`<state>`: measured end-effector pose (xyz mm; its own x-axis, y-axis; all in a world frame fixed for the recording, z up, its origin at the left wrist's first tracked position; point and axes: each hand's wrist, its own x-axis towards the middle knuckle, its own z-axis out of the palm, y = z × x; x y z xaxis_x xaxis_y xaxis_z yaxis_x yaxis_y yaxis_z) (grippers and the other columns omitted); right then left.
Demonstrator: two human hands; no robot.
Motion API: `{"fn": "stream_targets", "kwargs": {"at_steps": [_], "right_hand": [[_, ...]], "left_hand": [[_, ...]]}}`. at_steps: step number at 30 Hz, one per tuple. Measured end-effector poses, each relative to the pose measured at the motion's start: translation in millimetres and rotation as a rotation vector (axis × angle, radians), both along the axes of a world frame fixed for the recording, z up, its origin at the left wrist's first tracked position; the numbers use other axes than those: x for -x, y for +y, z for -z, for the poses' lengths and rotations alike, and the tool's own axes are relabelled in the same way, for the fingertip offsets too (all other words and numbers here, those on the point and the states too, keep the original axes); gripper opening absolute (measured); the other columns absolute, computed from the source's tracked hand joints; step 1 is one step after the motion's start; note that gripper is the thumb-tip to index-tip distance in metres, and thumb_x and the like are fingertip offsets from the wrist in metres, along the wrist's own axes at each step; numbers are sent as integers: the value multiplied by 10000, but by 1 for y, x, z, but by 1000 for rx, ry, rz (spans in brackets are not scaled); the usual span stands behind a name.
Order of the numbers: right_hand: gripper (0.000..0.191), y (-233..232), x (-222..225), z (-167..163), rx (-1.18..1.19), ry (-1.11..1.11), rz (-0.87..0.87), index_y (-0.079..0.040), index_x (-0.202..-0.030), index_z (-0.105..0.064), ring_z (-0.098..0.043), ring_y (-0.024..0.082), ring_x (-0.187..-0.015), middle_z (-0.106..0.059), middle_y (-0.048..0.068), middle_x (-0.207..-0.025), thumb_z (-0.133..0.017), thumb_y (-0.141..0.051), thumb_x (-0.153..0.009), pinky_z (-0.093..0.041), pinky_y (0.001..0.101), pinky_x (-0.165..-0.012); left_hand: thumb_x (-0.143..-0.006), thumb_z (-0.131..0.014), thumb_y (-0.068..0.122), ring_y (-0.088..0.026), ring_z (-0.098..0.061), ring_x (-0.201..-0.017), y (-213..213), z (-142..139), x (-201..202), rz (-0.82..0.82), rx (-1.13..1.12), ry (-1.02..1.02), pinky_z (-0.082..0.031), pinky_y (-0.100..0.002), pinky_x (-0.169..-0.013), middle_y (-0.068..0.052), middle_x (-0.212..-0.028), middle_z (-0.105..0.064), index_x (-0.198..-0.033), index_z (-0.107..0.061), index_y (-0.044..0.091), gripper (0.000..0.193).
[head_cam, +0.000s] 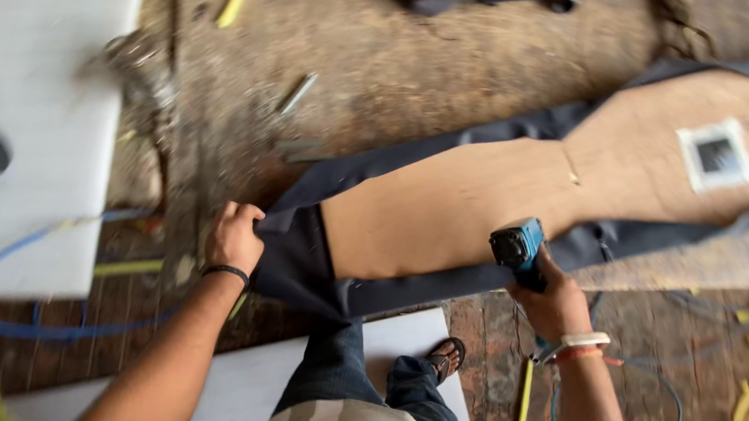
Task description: The person wraps dark fabric around the edges of a long plywood board, trims excess fabric with scissors, and uses a pneumatic nail gun to staple the fabric along the board's edge, working section by section around the board.
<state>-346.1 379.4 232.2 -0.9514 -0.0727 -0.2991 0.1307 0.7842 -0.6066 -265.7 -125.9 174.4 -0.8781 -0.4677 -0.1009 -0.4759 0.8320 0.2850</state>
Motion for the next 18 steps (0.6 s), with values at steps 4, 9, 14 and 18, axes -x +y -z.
{"fn": "stream_targets", "kwargs": {"at_steps": [4,9,14,18], "right_hand": [[901,-35,59,32,-213,160,-226,-186,-1550,-499,-700,375,-1078,-716,198,-1190,-857,-229,-725,-550,451,-924],[760,-113,68,50,-260,360,-234,-194,-1459,-621,-639,383,-1123,-674,193,-1198,-868,-277,-745,-525,479,-930],[528,-206,21,31,-301,667,-166,-138,-1289,-731,-584,352,-1207,-628,156,-1269,-804,-190,-769,-509,461,-1032],[292,-320,-28,21,-131,613,-135,-157,-1127,-760,-585,329,-1239,-624,126,-1320,-787,-180,-838,-513,448,-1036]], "left_hand": [[-814,-690,61,-292,-685,-1016,-16,5,-61,-197,-179,48,-558,-440,-856,-62,-1061,-691,-1008,-763,194,247],[-804,-704,115,-294,-693,-939,-69,13,-94,-287,-235,149,-561,-425,-830,-70,-954,-719,-1022,-750,157,227],[-817,-756,194,-291,-685,-933,-166,27,-83,-369,-234,94,-543,-446,-826,-61,-931,-728,-1090,-717,148,280],[-808,-782,215,-293,-688,-906,-236,56,-72,-313,-296,188,-547,-435,-816,-75,-910,-714,-1116,-688,134,333]]}}
